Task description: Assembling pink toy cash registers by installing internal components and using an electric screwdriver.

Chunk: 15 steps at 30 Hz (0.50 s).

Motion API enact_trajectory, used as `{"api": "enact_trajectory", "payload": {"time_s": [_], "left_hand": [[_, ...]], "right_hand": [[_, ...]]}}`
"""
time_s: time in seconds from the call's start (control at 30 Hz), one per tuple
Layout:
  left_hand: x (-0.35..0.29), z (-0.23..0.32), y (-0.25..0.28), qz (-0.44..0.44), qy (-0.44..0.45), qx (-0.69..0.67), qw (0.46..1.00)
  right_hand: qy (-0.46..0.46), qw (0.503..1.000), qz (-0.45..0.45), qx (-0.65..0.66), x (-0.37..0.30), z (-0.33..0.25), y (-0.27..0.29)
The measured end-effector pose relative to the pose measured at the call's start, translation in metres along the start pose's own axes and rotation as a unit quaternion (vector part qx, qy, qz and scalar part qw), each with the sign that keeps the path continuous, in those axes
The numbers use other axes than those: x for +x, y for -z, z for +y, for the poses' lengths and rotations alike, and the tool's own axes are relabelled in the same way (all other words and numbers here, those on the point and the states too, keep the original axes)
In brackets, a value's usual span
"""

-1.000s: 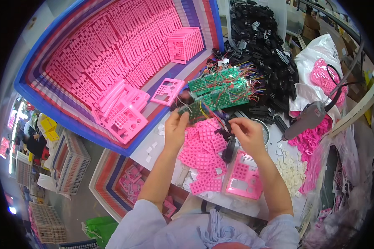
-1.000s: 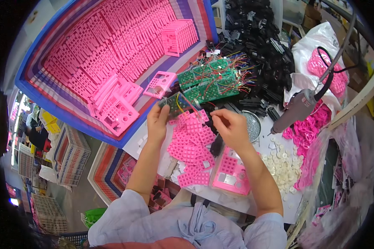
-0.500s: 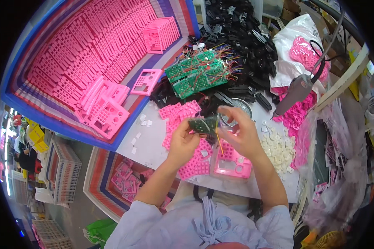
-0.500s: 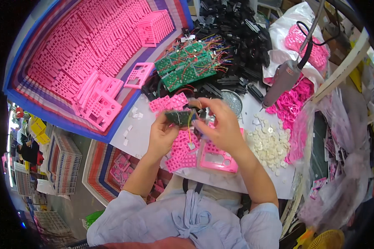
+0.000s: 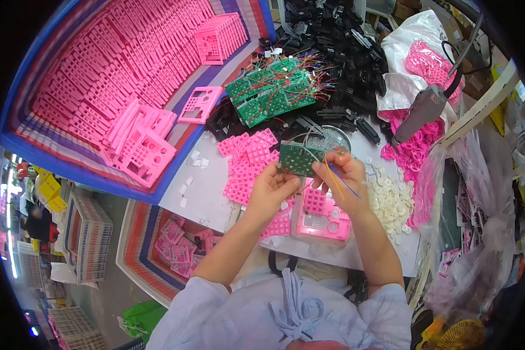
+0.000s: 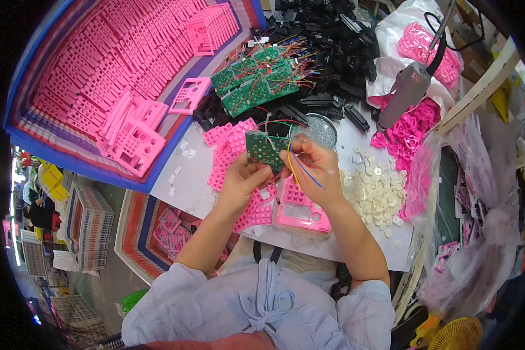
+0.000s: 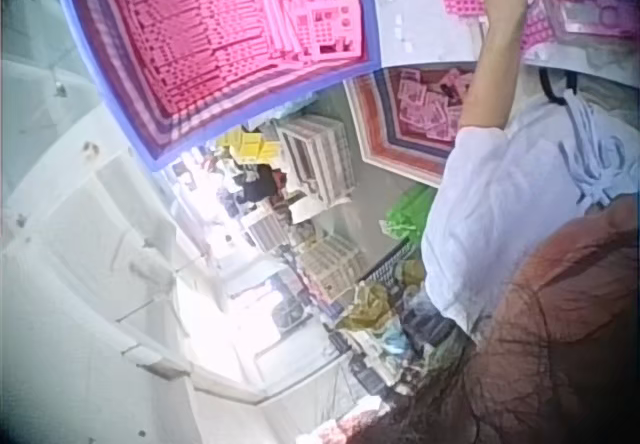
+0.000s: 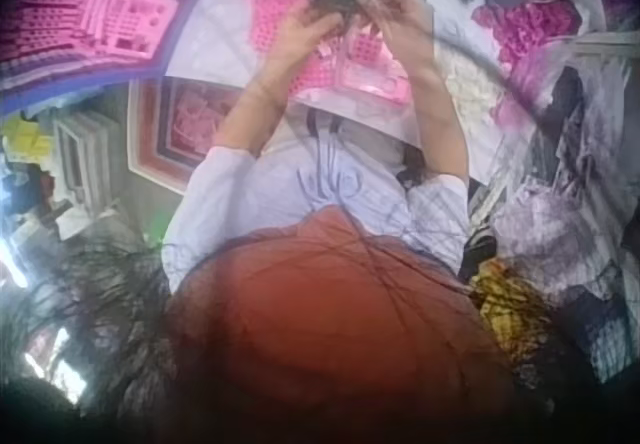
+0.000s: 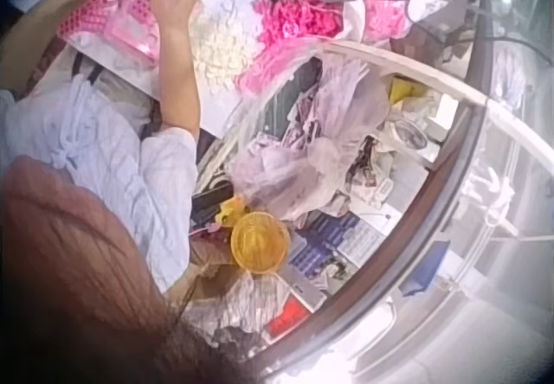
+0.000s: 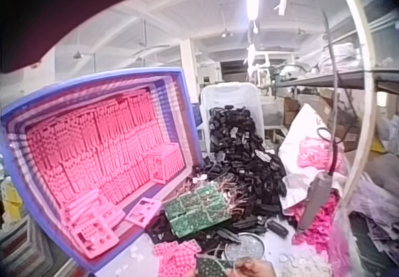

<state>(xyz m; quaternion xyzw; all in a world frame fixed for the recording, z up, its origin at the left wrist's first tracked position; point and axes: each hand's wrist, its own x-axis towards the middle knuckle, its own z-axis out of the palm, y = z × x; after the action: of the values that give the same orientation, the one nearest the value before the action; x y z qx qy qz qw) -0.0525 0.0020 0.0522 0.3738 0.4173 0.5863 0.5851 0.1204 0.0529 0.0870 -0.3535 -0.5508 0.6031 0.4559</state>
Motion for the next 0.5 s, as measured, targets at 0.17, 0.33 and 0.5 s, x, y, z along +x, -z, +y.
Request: {"api": "enact_trajectory", "payload": {"time_s": [0.17, 0.33, 0.5], "left_hand": [[0.000, -0.005, 0.004, -0.010, -0.045, 0.064, 0.997], [-0.005, 0.021, 0.033, -0.109, 0.142, 0.092, 0.980], [-0.008, 0.013, 0.044, -0.188, 0.048, -0.081, 0.978]], "right_hand": [[0.035, 0.999, -0.009, -0.030, 0.003, 0.009, 0.015], [0.120, 0.992, 0.000, -0.034, 0.000, 0.012, 0.024], [0.143, 0.968, -0.178, 0.098, 0.005, 0.010, 0.041]]}}
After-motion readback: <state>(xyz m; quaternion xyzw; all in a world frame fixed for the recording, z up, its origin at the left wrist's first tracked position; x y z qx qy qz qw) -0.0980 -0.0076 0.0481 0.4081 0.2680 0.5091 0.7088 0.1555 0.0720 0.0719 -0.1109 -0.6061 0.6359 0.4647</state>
